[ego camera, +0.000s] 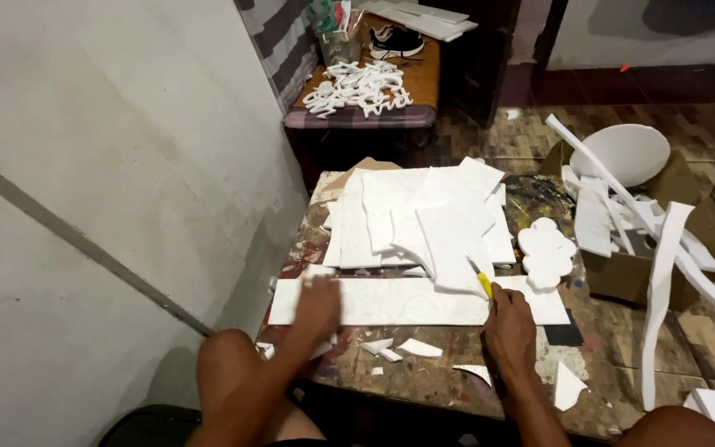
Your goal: The person uses a yellow utility knife to cut a white foam sheet into a flower shape, then sets it aside and cuts another foam sheet into a rectangular shape. The workspace is cluttered with foam scraps and finished pieces.
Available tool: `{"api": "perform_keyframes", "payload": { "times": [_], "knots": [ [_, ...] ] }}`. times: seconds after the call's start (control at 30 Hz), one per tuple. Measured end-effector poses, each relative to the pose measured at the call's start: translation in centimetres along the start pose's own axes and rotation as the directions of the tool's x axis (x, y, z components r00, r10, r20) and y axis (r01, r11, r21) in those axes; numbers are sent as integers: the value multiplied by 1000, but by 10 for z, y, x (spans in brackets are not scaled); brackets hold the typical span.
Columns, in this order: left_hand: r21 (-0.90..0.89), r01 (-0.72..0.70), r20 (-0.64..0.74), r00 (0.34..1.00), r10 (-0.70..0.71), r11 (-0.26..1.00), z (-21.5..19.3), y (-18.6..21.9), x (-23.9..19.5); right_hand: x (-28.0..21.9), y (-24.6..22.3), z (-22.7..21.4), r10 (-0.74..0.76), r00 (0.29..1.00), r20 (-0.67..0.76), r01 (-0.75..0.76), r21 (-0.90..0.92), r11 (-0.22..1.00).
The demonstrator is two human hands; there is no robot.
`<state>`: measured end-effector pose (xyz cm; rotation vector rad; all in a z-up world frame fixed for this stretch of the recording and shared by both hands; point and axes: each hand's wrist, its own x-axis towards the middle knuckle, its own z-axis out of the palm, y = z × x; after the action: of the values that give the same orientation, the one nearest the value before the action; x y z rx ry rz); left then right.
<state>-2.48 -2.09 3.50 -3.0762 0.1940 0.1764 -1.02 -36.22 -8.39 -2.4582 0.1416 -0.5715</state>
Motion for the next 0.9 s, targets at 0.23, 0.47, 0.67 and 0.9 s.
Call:
{"api": "perform_keyframes", "payload": {
  "times": [0.23, 0.47, 0.67, 0.9],
  "knots": [
    [344, 225, -514, 858, -18, 912, 63, -97, 37, 1, -16, -17, 36, 994, 103, -30, -59, 998],
    [-370, 419, 90, 904, -417, 829, 10, 29, -67, 5, -44, -50, 82, 982, 169, -75, -44, 996],
    [-533, 459, 76, 863, -500, 711, 58, 74, -69, 3, -51, -66, 175, 955, 239, -184, 19, 983],
    [-834, 312, 165, 928, -334, 455, -18, 152, -93, 7, -62, -75, 219, 937, 274, -235, 26, 972]
  ]
}}
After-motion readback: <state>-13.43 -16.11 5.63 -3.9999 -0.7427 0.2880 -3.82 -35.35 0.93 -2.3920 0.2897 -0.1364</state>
